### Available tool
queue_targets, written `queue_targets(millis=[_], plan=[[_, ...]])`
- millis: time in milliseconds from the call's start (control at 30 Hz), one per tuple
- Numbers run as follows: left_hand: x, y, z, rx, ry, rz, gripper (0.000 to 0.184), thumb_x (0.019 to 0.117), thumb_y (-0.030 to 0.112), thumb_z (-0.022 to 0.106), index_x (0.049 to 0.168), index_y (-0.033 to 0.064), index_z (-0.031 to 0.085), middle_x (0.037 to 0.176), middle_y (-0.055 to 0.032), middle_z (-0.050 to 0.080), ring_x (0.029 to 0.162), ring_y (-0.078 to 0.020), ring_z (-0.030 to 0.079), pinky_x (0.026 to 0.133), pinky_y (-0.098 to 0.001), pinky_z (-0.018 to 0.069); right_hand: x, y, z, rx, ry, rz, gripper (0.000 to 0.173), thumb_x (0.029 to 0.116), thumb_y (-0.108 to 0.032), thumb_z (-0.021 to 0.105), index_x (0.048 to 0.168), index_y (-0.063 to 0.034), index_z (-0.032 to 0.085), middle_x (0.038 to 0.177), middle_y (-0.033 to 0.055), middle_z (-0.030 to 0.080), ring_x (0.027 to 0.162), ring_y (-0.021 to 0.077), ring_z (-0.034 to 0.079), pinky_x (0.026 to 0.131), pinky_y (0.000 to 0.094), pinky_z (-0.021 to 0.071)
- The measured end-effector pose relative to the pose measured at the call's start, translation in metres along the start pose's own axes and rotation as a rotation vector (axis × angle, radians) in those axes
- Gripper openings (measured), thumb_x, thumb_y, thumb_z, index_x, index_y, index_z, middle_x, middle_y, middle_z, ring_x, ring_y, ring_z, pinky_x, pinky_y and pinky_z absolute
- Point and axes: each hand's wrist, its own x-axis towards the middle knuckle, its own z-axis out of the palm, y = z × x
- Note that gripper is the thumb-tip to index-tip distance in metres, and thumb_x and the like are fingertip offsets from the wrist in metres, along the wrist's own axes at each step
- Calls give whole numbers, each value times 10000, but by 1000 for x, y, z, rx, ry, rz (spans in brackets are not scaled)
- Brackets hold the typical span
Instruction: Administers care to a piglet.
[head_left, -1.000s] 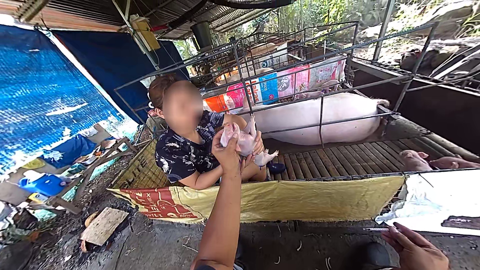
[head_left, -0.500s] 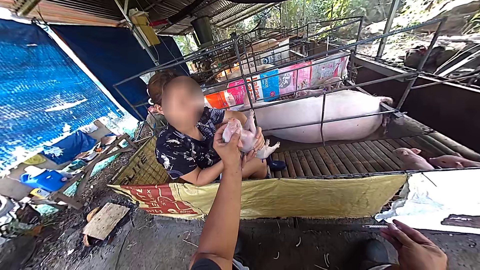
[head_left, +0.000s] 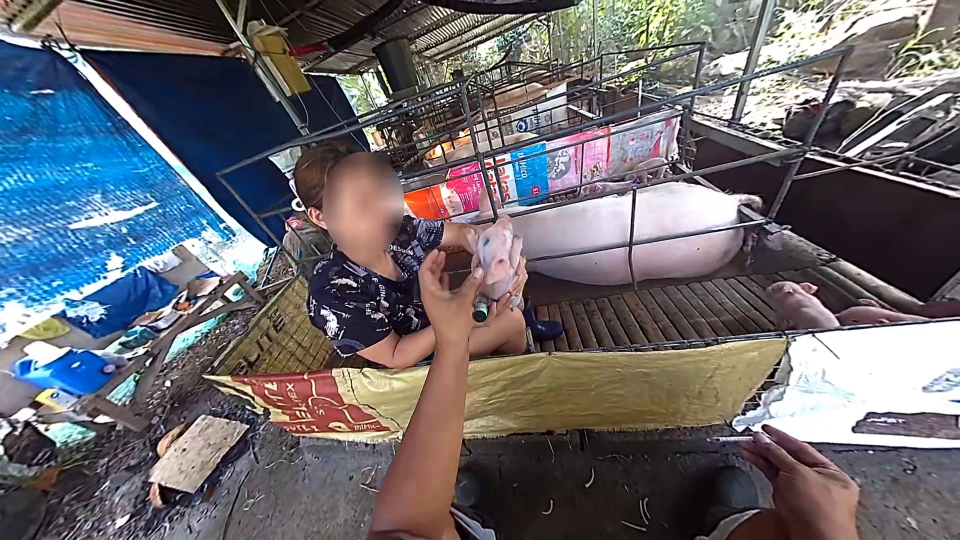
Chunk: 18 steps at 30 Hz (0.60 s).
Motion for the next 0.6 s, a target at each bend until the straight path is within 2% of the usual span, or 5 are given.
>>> queue_targets(millis=[100, 167, 333, 467, 600], plan=[[-39, 6, -20, 117, -17, 196, 696, 849, 186, 793, 1429, -34, 477, 1468, -213, 500, 1381, -315, 481, 1152, -502, 431, 1, 2, -1, 17, 7, -3, 223, 947, 70, 635, 1166, 32, 627, 773, 44, 711, 601, 144, 712, 592, 302, 639], [-84, 2, -38, 254, -122, 280, 621, 910, 265, 725, 1382, -77, 511, 1414, -250, 533, 1343, -323, 515, 1131, -495, 445, 0, 3, -2, 9, 10, 1, 219, 945, 70, 639, 1161, 32, 630, 775, 48, 707, 606, 141, 711, 598, 301, 638], [-219, -61, -92, 498, -603, 345, 325, 934, 243, 709, 1211, 71, 701, 1303, -140, 662, 1298, -279, 589, 1102, -452, 493, -4, 4, 2, 2, 29, 0, 209, 939, 75, 646, 1145, 41, 650, 768, 67, 708, 591, 146, 705, 584, 304, 632], [-306, -99, -142, 606, -926, -41, 290, 924, 188, 711, 1166, 30, 734, 1190, -145, 715, 1180, -286, 661, 1044, -443, 529, -6, 6, 5, -20, 8, -36, 229, 934, 73, 649, 1162, 56, 654, 802, 91, 720, 614, 164, 711, 601, 326, 637], [-344, -128, -163, 666, -1256, -524, 327, 943, 246, 685, 1204, 51, 709, 1185, -132, 708, 1166, -270, 653, 1063, -450, 498, -7, 8, 3, -23, -5, -41, 239, 922, 86, 663, 1160, 69, 659, 810, 119, 728, 627, 187, 719, 609, 345, 642]])
